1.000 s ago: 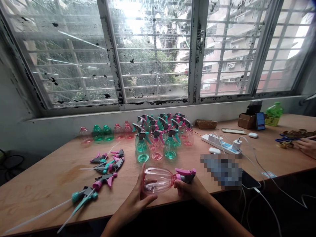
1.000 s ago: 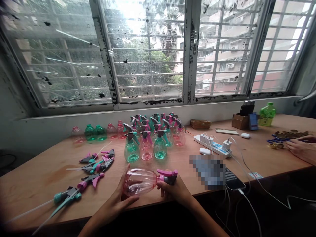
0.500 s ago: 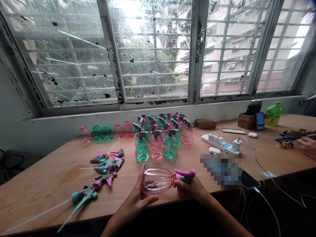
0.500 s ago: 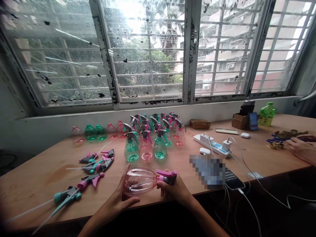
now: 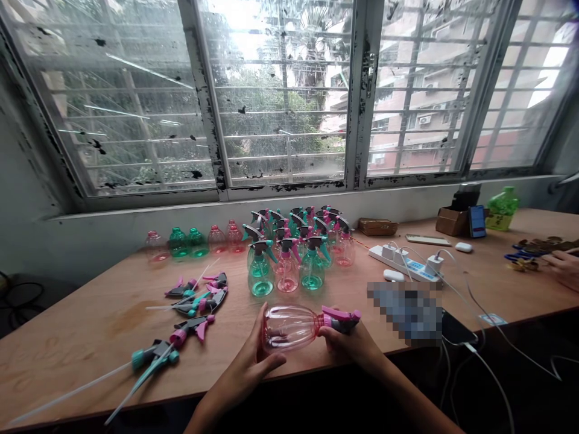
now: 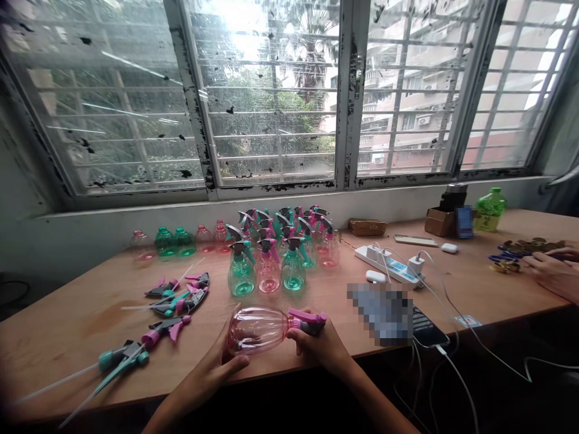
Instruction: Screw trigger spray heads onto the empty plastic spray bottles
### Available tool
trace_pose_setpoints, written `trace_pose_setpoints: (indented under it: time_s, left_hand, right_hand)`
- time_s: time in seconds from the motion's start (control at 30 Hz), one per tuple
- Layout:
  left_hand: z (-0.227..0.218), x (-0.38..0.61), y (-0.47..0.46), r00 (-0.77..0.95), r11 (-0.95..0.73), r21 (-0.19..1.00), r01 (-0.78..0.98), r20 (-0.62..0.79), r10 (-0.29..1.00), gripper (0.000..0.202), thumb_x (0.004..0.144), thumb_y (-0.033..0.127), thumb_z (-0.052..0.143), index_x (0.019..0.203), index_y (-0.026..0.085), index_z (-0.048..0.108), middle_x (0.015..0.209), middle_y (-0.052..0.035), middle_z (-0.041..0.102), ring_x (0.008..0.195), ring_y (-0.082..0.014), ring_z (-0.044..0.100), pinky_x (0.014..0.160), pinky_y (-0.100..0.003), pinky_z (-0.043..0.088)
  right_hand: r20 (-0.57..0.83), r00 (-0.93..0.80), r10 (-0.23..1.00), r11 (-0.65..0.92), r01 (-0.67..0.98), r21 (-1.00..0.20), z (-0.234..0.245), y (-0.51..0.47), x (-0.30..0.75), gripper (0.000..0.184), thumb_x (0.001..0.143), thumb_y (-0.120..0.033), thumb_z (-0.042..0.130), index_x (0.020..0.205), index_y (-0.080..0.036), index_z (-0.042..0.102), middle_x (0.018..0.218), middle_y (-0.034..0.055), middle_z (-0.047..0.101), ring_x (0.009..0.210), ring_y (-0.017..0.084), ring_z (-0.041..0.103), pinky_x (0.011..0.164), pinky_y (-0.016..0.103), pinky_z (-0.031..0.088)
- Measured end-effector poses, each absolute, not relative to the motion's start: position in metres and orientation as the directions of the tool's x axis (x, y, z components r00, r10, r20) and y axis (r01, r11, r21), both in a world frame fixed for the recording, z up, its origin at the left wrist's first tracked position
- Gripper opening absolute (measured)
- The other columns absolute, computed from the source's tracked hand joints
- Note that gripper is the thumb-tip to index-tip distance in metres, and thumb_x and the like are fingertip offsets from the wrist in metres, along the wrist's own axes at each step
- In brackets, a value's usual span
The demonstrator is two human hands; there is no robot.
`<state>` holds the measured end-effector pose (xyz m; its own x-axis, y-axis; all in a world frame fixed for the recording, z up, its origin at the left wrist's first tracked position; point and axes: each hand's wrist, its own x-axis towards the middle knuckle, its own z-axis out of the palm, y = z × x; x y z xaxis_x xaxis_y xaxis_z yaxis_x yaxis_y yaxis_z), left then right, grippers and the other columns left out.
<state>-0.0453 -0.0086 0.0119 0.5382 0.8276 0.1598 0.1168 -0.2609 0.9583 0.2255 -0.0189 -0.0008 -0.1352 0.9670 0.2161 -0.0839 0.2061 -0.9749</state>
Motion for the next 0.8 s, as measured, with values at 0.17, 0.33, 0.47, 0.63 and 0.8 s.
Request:
trace_pose_setpoints:
  time_s: [0.17, 0.33, 0.47, 0.63, 0.8]
  left_hand:
    - [0.017, -0.043, -0.013, 0.527, -0.25, 0.959, 0.135, 0.144, 0.837, 0.105, 0.091, 0.042, 0.068, 0.157, 0.032, -0.014, 0.155, -0.0135, 0.043, 0.136, -0.0331, 0.049, 0.118, -0.05, 0.031]
    - [0.021, -0.04, -0.015, 0.514, -0.308, 0.942, 0.134, 0.2, 0.834, 0.105, 0.09, 0.038, 0.069, 0.157, 0.036, -0.012, 0.165, -0.0099, 0.024, 0.145, -0.0331, 0.038, 0.122, -0.049, 0.023]
    - [0.014, -0.044, -0.011, 0.503, -0.291, 0.945, 0.15, 0.181, 0.845, 0.111, 0.086, 0.04, 0.074, 0.158, 0.032, -0.01, 0.163, -0.0121, 0.03, 0.147, -0.0355, 0.034, 0.123, -0.051, 0.02]
    - [0.014, -0.045, -0.01, 0.552, -0.237, 0.963, 0.13, 0.128, 0.824, 0.104, 0.092, 0.043, 0.065, 0.157, 0.027, -0.015, 0.163, -0.0134, 0.03, 0.145, -0.0322, 0.038, 0.123, -0.05, 0.021]
    - [0.024, -0.039, -0.016, 0.489, -0.357, 0.918, 0.175, 0.234, 0.84, 0.102, 0.09, 0.036, 0.069, 0.158, 0.033, -0.007, 0.169, -0.0056, 0.007, 0.154, -0.0313, 0.014, 0.126, -0.047, 0.009]
  right_hand:
    - [0.217, -0.125, 0.968, 0.209, -0.078, -0.975, 0.0, -0.018, 0.226, 0.042, 0.073, -0.055, 0.081, 0.087, -0.017, 0.068, 0.053, -0.0041, 0.061, 0.046, 0.014, 0.054, 0.048, 0.025, 0.043]
    - [0.208, -0.129, 0.97, 0.198, -0.084, -0.977, 0.007, -0.021, 0.223, 0.05, 0.069, -0.064, 0.079, 0.069, -0.016, 0.069, 0.052, -0.0017, 0.061, 0.044, 0.013, 0.053, 0.047, 0.026, 0.043]
    - [0.209, -0.123, 0.97, 0.199, -0.087, -0.976, 0.007, -0.021, 0.222, 0.05, 0.069, -0.065, 0.079, 0.069, -0.016, 0.068, 0.053, -0.0016, 0.061, 0.045, 0.013, 0.053, 0.047, 0.026, 0.044]
    - [0.227, -0.118, 0.967, 0.217, -0.089, -0.972, 0.003, -0.02, 0.223, 0.043, 0.072, -0.055, 0.082, 0.081, -0.016, 0.069, 0.053, -0.0026, 0.063, 0.046, 0.013, 0.055, 0.047, 0.025, 0.043]
    - [0.228, -0.15, 0.962, 0.215, -0.1, -0.972, 0.003, -0.021, 0.223, 0.046, 0.075, -0.059, 0.078, 0.069, -0.015, 0.067, 0.056, -0.0011, 0.063, 0.046, 0.012, 0.054, 0.047, 0.024, 0.044]
